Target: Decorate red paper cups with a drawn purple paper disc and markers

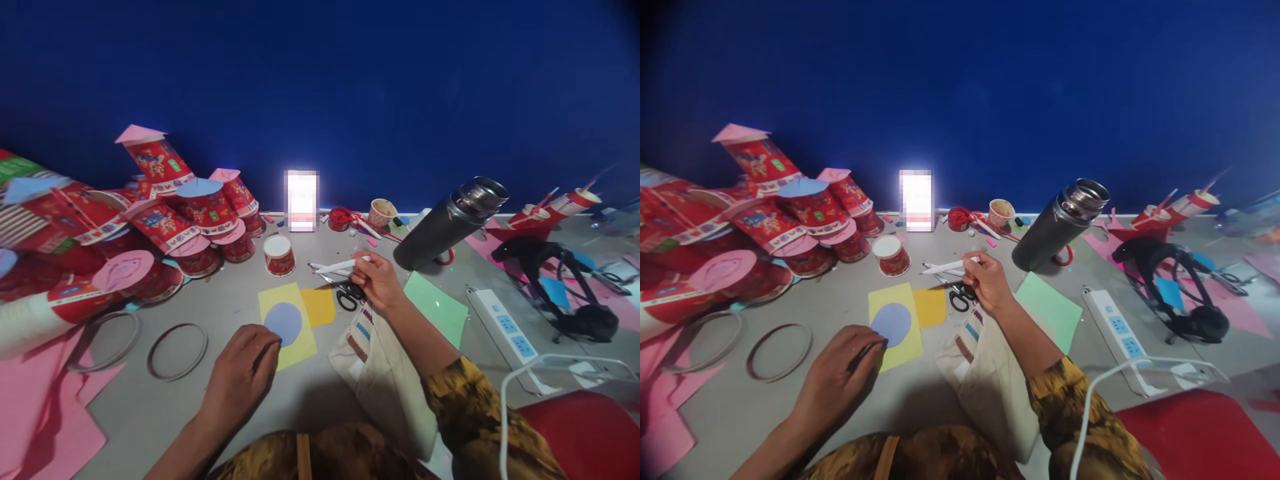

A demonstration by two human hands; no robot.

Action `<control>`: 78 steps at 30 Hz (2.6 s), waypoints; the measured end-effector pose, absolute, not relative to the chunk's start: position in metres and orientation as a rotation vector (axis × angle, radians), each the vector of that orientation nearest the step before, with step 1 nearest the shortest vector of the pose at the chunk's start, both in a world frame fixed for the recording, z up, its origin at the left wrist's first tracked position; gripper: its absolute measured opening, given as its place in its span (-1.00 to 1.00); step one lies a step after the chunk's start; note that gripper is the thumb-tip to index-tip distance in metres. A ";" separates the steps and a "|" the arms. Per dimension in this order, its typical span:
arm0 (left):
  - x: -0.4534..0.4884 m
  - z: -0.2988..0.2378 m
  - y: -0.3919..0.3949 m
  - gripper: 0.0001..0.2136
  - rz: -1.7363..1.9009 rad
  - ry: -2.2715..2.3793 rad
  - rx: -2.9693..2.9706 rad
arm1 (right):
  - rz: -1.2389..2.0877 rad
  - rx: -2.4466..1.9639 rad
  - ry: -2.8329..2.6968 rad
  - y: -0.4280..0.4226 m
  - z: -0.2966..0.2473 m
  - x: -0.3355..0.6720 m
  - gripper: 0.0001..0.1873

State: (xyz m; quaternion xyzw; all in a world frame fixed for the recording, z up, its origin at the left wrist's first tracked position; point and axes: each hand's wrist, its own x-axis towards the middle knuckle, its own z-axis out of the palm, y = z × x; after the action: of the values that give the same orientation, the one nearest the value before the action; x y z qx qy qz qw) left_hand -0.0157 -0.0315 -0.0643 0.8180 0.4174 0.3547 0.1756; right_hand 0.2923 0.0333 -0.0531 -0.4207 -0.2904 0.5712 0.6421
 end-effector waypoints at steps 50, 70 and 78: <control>-0.014 -0.065 -0.033 -0.91 1.028 1.103 2.546 | 1.660 -1.154 -0.743 0.012 -0.059 0.253 -0.45; -0.015 -0.068 -0.032 -0.87 0.911 1.135 2.596 | 0.612 -1.581 -1.591 0.001 -0.051 0.266 -0.76; -0.015 -0.069 -0.031 -0.89 0.887 1.117 2.593 | 1.016 -1.389 -1.067 0.011 -0.053 0.268 -0.64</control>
State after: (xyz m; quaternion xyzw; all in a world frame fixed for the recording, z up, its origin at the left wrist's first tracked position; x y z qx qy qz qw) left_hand -0.0155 -0.0311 -0.0688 0.8725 0.3759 0.2984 0.0912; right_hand 0.2680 0.0106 -0.0526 -0.5817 -0.4471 0.4255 0.5298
